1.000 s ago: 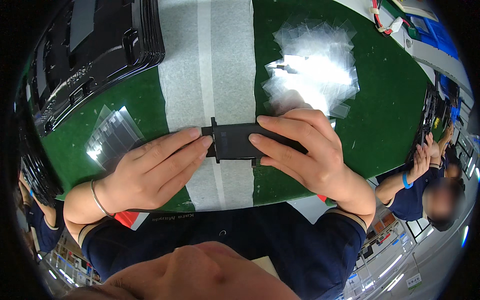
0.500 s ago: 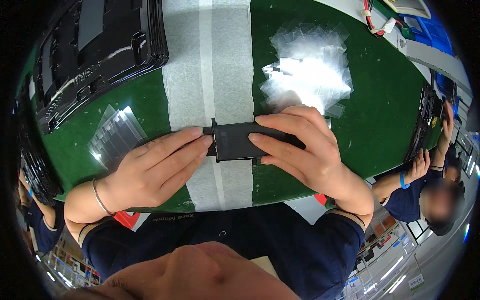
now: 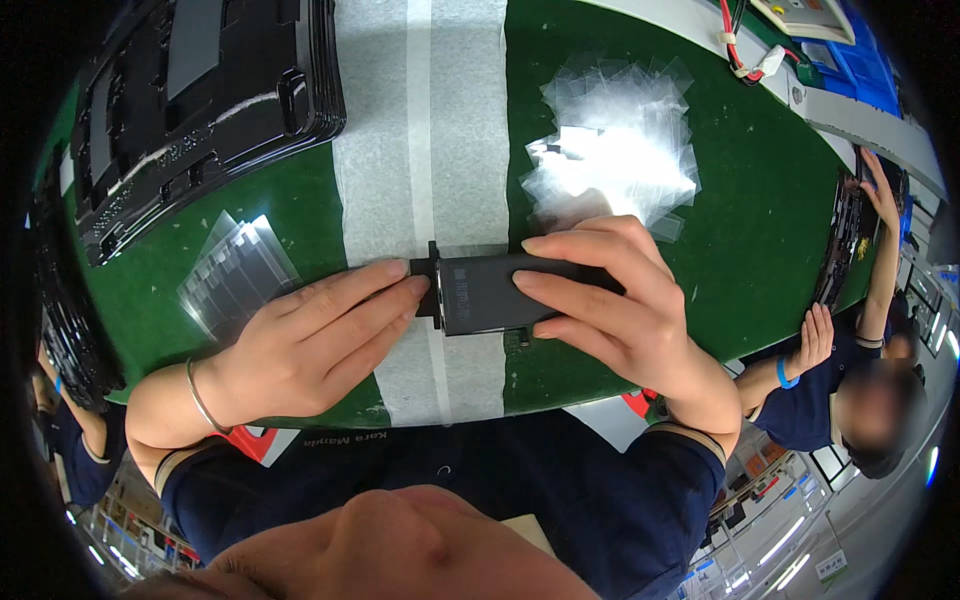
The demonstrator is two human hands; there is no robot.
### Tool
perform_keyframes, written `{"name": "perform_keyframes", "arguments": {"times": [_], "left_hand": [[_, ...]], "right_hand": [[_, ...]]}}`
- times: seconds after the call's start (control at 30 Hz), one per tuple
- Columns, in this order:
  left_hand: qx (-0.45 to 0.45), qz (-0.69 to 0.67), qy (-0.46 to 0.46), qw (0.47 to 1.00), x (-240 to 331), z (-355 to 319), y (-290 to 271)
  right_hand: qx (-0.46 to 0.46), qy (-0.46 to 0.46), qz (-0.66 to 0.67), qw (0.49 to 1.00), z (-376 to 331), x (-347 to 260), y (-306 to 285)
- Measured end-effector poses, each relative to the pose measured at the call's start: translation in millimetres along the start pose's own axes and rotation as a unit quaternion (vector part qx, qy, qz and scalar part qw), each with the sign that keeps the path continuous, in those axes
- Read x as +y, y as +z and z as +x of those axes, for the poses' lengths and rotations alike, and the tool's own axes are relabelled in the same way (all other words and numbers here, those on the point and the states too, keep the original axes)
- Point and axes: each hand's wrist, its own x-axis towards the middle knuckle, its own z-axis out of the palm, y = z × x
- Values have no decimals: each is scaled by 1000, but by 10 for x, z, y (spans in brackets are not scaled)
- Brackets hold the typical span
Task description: The person attaches adhesive strips onto battery components by hand, peeling the backing films, sticking the strips, folding their edges over the sides of the components, and placing the finished items into a tray.
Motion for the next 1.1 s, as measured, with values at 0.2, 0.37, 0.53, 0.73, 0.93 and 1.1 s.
{"name": "perform_keyframes", "arguments": {"times": [0.2, 0.37, 0.53, 0.73, 0.93, 1.1], "left_hand": [[-4, 22, 8, 1000, -12, -31, 16], [-12, 37, 21, 999, -21, -49, 8], [0, 22, 5, 1000, -8, -65, 20], [-5, 16, -3, 1000, 2, -59, 9], [-6, 10, -6, 1000, 4, -62, 6], [-1, 18, -2, 1000, -4, -48, 10]], "right_hand": [[-2, -20, -53, 998, 16, -28, 72], [-2, -24, -60, 998, 15, -36, 85], [-3, -25, -60, 998, 22, -44, 94], [-7, -7, -32, 999, 33, -50, 62], [-12, -4, -28, 1000, 41, -59, 29], [-6, -19, -49, 999, 37, -47, 78]]}}
